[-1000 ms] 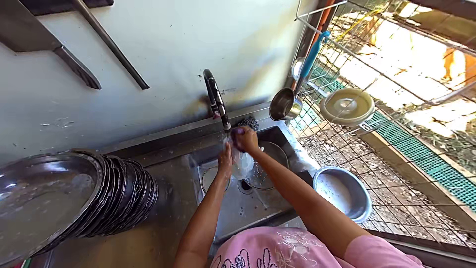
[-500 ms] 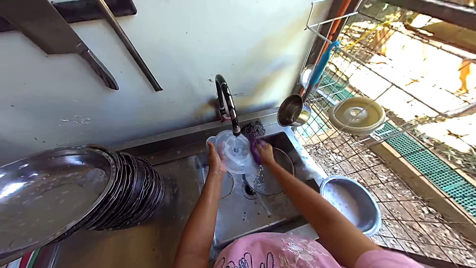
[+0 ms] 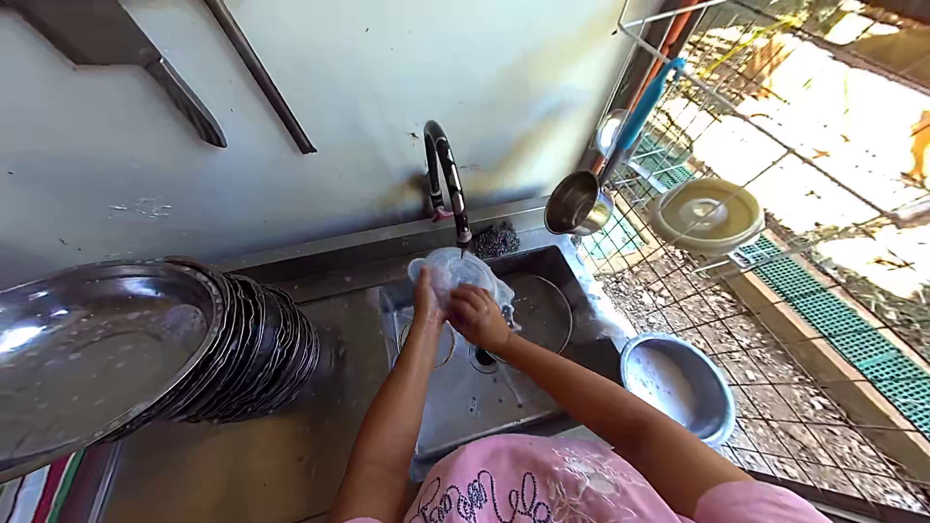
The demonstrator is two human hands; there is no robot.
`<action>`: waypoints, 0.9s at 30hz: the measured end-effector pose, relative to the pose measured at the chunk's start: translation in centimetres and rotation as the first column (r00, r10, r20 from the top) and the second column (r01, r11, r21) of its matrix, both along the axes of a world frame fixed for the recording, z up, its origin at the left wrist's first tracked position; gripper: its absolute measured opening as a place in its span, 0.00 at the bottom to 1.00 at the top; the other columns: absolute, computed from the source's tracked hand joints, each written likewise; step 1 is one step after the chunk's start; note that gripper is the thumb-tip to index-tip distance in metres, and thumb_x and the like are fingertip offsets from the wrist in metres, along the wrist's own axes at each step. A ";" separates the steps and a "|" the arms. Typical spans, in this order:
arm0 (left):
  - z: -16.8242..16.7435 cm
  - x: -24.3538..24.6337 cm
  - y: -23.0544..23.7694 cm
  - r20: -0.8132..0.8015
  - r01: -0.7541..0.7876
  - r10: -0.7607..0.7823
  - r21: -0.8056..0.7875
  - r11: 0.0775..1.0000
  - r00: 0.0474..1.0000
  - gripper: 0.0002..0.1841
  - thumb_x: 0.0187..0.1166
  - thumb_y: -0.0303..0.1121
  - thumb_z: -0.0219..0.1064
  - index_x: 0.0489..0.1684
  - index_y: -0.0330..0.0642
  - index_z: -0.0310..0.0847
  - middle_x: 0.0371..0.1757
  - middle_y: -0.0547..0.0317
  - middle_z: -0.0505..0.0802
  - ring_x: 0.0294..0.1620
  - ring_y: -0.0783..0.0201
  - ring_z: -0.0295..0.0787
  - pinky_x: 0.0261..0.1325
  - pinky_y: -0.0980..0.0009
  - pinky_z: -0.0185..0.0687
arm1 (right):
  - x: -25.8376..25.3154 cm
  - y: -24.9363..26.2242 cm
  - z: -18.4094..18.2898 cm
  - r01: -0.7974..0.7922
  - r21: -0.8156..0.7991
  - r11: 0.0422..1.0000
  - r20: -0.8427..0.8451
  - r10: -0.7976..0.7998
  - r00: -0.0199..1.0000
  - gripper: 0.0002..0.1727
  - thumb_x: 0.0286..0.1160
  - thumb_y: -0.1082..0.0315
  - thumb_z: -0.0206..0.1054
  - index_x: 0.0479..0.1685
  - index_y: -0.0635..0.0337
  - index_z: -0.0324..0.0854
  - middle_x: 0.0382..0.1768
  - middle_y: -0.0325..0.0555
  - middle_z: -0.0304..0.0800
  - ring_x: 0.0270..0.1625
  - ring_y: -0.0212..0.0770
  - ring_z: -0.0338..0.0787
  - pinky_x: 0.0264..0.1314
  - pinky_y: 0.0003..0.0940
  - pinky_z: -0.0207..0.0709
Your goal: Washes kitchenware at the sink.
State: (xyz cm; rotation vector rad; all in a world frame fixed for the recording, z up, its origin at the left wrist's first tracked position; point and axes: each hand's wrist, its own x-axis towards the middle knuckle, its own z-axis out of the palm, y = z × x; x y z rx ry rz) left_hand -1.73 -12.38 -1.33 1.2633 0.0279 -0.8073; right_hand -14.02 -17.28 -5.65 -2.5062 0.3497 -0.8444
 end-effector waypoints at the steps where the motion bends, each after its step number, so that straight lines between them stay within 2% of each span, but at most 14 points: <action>1: 0.1 0.8 -0.2 -0.004 -0.068 0.068 0.043 0.997 0.998 0.25 0.95 0.48 0.43 0.52 0.36 0.80 0.27 0.63 0.80 0.21 0.73 0.72 0.28 0.77 0.73 | -1.0 -0.9 -2.2 -0.038 -0.122 0.992 0.105 0.051 0.993 0.14 0.72 0.64 0.72 0.51 0.61 0.90 0.59 0.61 0.93 0.66 0.65 0.89 0.65 0.64 0.80; 3: 0.5 1.8 0.1 -0.083 -0.080 0.081 0.011 0.997 0.993 0.22 0.95 0.47 0.45 0.42 0.40 0.79 0.17 0.68 0.72 0.11 0.75 0.62 0.15 0.81 0.63 | -2.5 -3.7 -4.1 -0.022 -0.076 0.997 0.124 0.031 0.992 0.14 0.72 0.68 0.71 0.51 0.67 0.89 0.57 0.65 0.92 0.65 0.68 0.89 0.67 0.64 0.79; 5: 0.9 1.7 0.5 -0.124 -0.063 0.063 -0.001 0.998 0.990 0.22 0.95 0.46 0.44 0.39 0.41 0.78 0.15 0.69 0.71 0.09 0.75 0.60 0.13 0.82 0.61 | -2.7 -5.4 -3.7 0.081 0.070 0.994 0.072 -0.086 0.994 0.13 0.75 0.72 0.66 0.50 0.72 0.90 0.56 0.68 0.91 0.64 0.68 0.89 0.72 0.59 0.79; 8: 0.2 0.7 0.0 -0.078 -0.069 0.072 0.041 0.997 0.994 0.22 0.95 0.45 0.44 0.42 0.39 0.80 0.18 0.68 0.74 0.11 0.76 0.63 0.15 0.82 0.63 | -1.1 -3.1 -2.5 0.036 0.012 0.999 0.146 -0.038 0.989 0.12 0.73 0.69 0.68 0.46 0.69 0.91 0.52 0.64 0.93 0.60 0.64 0.91 0.67 0.58 0.82; 11: -0.7 -0.7 0.3 -0.056 0.098 -0.098 -0.009 0.995 0.994 0.24 0.96 0.43 0.42 0.65 0.31 0.75 0.47 0.51 0.87 0.42 0.66 0.83 0.49 0.68 0.81 | 1.5 -0.2 0.1 -0.086 -0.051 0.995 0.153 0.092 0.984 0.12 0.76 0.68 0.67 0.47 0.66 0.92 0.53 0.60 0.95 0.60 0.62 0.92 0.65 0.56 0.83; 14: -0.4 0.0 1.2 -0.066 0.123 -0.124 -0.015 0.992 0.990 0.22 0.96 0.42 0.42 0.60 0.32 0.76 0.40 0.55 0.88 0.36 0.67 0.84 0.44 0.68 0.82 | 1.4 -1.3 -0.6 -0.196 -0.050 0.979 0.173 0.202 0.964 0.13 0.75 0.69 0.67 0.48 0.70 0.91 0.53 0.64 0.94 0.60 0.63 0.92 0.67 0.54 0.83; 15: -0.3 0.6 1.7 -0.046 0.122 -0.122 0.004 0.993 0.991 0.21 0.96 0.42 0.42 0.55 0.36 0.78 0.32 0.61 0.85 0.26 0.72 0.79 0.33 0.75 0.78 | 0.6 -2.3 -1.7 -0.227 -0.103 0.968 0.171 0.242 0.955 0.13 0.75 0.68 0.67 0.48 0.69 0.90 0.52 0.65 0.93 0.59 0.64 0.92 0.66 0.54 0.84; 16: -0.4 1.4 2.1 -0.028 0.096 -0.096 0.008 0.995 0.995 0.20 0.95 0.41 0.43 0.45 0.38 0.79 0.22 0.66 0.82 0.15 0.77 0.71 0.19 0.82 0.70 | -0.5 -3.6 -2.7 -0.247 -0.151 0.957 0.135 0.267 0.954 0.13 0.75 0.67 0.67 0.49 0.68 0.89 0.53 0.66 0.93 0.59 0.64 0.92 0.66 0.54 0.84; 17: -0.5 2.1 3.0 -0.028 0.096 -0.097 -0.009 0.995 0.995 0.20 0.95 0.40 0.44 0.41 0.39 0.79 0.17 0.68 0.79 0.10 0.79 0.67 0.13 0.85 0.65 | -1.7 -4.9 -3.5 -0.270 -0.159 0.950 0.048 0.281 0.959 0.13 0.76 0.68 0.68 0.50 0.68 0.88 0.54 0.67 0.92 0.60 0.66 0.91 0.66 0.56 0.84; 19: -0.9 2.6 5.2 -0.015 0.142 -0.142 0.009 0.990 0.990 0.21 0.95 0.39 0.44 0.39 0.38 0.80 0.15 0.69 0.78 0.09 0.80 0.65 0.11 0.85 0.63 | -3.6 -6.7 -2.9 -0.326 -0.042 0.944 -0.235 0.308 0.922 0.14 0.78 0.71 0.66 0.55 0.71 0.87 0.58 0.70 0.89 0.65 0.69 0.88 0.67 0.60 0.81; 21: -0.8 2.6 7.5 0.061 0.205 -0.209 0.060 0.977 0.976 0.20 0.96 0.38 0.43 0.41 0.40 0.80 0.16 0.70 0.81 0.10 0.81 0.69 0.13 0.86 0.67 | -3.3 -7.3 0.3 -0.369 0.099 0.924 -0.514 0.365 0.777 0.15 0.82 0.70 0.64 0.59 0.71 0.85 0.61 0.70 0.87 0.69 0.70 0.85 0.69 0.67 0.76; 24: -0.4 3.0 11.6 0.271 0.341 -0.405 0.252 0.906 0.873 0.17 0.95 0.36 0.45 0.45 0.41 0.81 0.20 0.77 0.82 0.15 0.85 0.73 0.19 0.87 0.71 | -2.6 -5.2 8.2 -0.328 0.252 0.910 -0.704 0.405 0.584 0.14 0.84 0.66 0.65 0.58 0.67 0.87 0.54 0.63 0.90 0.61 0.64 0.88 0.63 0.67 0.76; 25: -0.1 3.1 13.0 0.347 0.355 -0.475 0.357 0.864 0.809 0.15 0.93 0.35 0.48 0.48 0.39 0.81 0.23 0.78 0.83 0.18 0.86 0.75 0.23 0.88 0.73 | -2.6 -3.4 10.7 -0.237 0.295 0.926 -0.701 0.378 0.605 0.14 0.85 0.67 0.65 0.58 0.66 0.88 0.52 0.61 0.91 0.60 0.61 0.88 0.62 0.63 0.77; 27: 1.1 2.9 15.6 0.437 0.318 -0.651 0.619 0.718 0.621 0.15 0.89 0.36 0.57 0.57 0.31 0.80 0.35 0.68 0.87 0.30 0.82 0.82 0.39 0.82 0.82 | -0.8 1.5 11.3 0.023 0.171 0.985 -0.561 0.078 0.824 0.10 0.76 0.67 0.72 0.47 0.65 0.91 0.42 0.55 0.93 0.50 0.52 0.93 0.53 0.52 0.83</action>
